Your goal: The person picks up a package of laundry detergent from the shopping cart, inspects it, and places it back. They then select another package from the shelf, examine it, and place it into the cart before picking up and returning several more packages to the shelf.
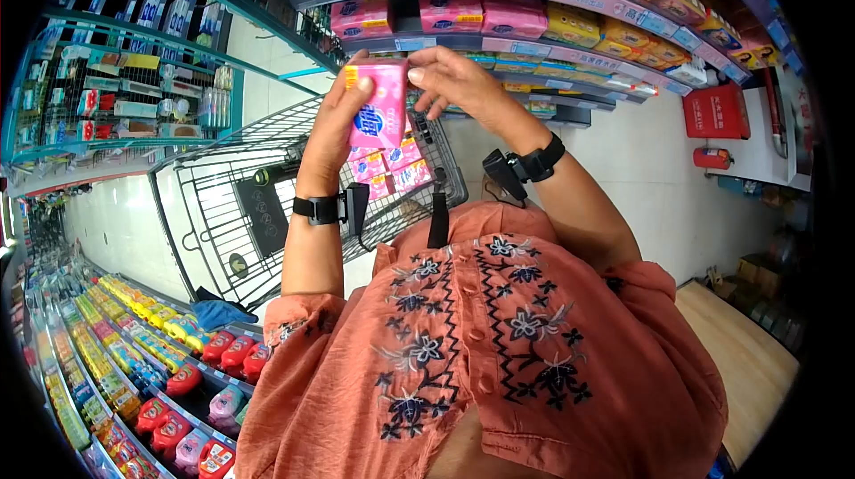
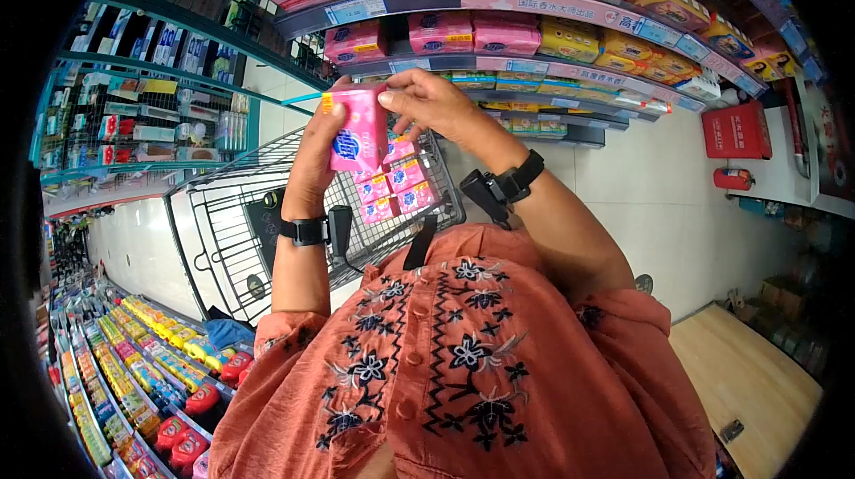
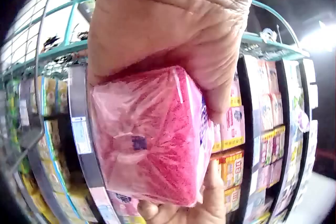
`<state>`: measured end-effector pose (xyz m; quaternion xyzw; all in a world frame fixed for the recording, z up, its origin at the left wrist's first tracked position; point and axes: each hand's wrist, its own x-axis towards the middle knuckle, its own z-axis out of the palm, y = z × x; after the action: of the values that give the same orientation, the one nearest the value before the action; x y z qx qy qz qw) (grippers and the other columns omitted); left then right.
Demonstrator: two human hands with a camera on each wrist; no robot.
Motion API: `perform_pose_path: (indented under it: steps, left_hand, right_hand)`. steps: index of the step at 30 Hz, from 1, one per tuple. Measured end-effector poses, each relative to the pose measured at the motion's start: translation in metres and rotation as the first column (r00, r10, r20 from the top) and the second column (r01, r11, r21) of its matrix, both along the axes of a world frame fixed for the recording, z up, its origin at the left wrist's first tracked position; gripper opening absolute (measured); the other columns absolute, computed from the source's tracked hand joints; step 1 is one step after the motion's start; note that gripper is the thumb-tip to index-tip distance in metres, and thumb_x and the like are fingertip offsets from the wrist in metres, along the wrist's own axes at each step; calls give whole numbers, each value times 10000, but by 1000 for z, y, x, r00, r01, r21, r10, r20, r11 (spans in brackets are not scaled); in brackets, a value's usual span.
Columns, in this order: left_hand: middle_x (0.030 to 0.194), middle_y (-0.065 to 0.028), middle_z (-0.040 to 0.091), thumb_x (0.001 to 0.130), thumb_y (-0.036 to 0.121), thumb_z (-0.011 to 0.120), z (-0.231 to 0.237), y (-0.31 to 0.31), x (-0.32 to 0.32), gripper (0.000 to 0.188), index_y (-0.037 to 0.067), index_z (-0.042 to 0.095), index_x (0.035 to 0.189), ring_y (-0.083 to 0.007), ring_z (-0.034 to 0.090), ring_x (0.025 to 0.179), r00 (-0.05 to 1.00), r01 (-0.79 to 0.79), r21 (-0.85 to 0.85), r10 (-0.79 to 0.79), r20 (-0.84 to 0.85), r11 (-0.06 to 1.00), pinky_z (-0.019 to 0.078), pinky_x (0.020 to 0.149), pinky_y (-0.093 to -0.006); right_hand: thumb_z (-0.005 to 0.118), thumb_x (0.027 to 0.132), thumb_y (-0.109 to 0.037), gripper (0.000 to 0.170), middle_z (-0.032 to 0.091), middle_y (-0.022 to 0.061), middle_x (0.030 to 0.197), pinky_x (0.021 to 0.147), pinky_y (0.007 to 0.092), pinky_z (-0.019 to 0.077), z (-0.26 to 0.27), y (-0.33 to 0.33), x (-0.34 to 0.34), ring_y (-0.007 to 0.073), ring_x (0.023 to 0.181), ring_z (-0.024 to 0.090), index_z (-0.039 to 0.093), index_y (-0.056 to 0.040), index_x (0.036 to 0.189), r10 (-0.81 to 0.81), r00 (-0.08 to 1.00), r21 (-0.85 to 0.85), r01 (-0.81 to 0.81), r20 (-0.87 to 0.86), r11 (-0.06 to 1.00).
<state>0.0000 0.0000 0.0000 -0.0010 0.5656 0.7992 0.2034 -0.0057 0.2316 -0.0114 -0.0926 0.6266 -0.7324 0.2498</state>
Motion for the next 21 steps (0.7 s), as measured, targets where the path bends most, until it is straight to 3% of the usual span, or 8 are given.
perform_pose_path:
  steps: [2, 6, 7, 9, 11, 17, 21]
  left_hand:
    - [1372, -153, 546, 887, 314, 756, 3, 1, -1, 876, -19, 266, 1532, -210, 548, 1229, 990, 39, -223, -67, -122, 974, 443, 1032, -329]
    - [1267, -135, 584, 839, 221, 807, -3, 1, -3, 687, -36, 429, 1352, -193, 570, 1164, 946, -9, -473, -145, -289, 881, 458, 1005, -315]
    - [1163, -155, 640, 775, 278, 867, -6, 4, -3, 736, -31, 470, 1313, -199, 626, 1048, 924, -80, -475, -114, -366, 876, 515, 906, -315]
    - [1128, -177, 656, 753, 294, 881, -3, 9, -4, 744, -7, 488, 1308, -211, 644, 1020, 888, -139, -644, -192, -417, 753, 526, 876, -326]
    - [1140, -173, 665, 727, 325, 880, 2, 15, -7, 713, 23, 543, 1277, -281, 676, 1013, 843, -209, -753, -276, -462, 624, 534, 865, -356]
    - [1124, -185, 656, 718, 293, 849, -1, 33, -11, 670, 45, 565, 1271, -365, 650, 1016, 737, -294, -792, -401, -544, 535, 532, 843, -419]
    - [1110, -182, 647, 712, 335, 849, -6, 39, -17, 692, 43, 570, 1275, -380, 640, 1014, 702, -300, -800, -448, -554, 519, 523, 851, -440]
  right_hand:
    - [644, 966, -429, 650, 608, 162, 1218, 803, 345, 586, -4, 1, 1, 227, 1004, 677, 420, -15, 1414, 1, 999, -3, -1, -35, 1000]
    - [704, 919, -443, 712, 630, 194, 1136, 799, 360, 606, -9, -6, 8, 257, 985, 692, 430, 39, 1365, -38, 991, -169, 60, 130, 984]
    - [706, 915, -452, 722, 627, 196, 1145, 807, 365, 607, -11, -6, 10, 259, 988, 693, 428, 39, 1365, -38, 985, -186, 70, 170, 980]
    - [708, 903, -488, 774, 610, 206, 1183, 831, 377, 605, -16, -6, 6, 262, 1001, 693, 405, 50, 1370, -10, 977, -227, 60, 214, 972]
    - [709, 898, -501, 738, 632, 191, 1143, 832, 368, 602, -22, -8, 3, 250, 999, 695, 473, 59, 1315, -48, 973, -170, 88, 226, 982]
    - [720, 891, -499, 615, 670, 145, 1045, 852, 346, 589, -48, -7, -2, 222, 965, 693, 611, 34, 1176, -55, 959, -204, 115, 277, 972]
    - [700, 928, -412, 544, 658, 133, 1100, 885, 364, 575, -45, 0, 2, 208, 995, 680, 585, 37, 1213, -97, 946, -230, 174, 310, 958]
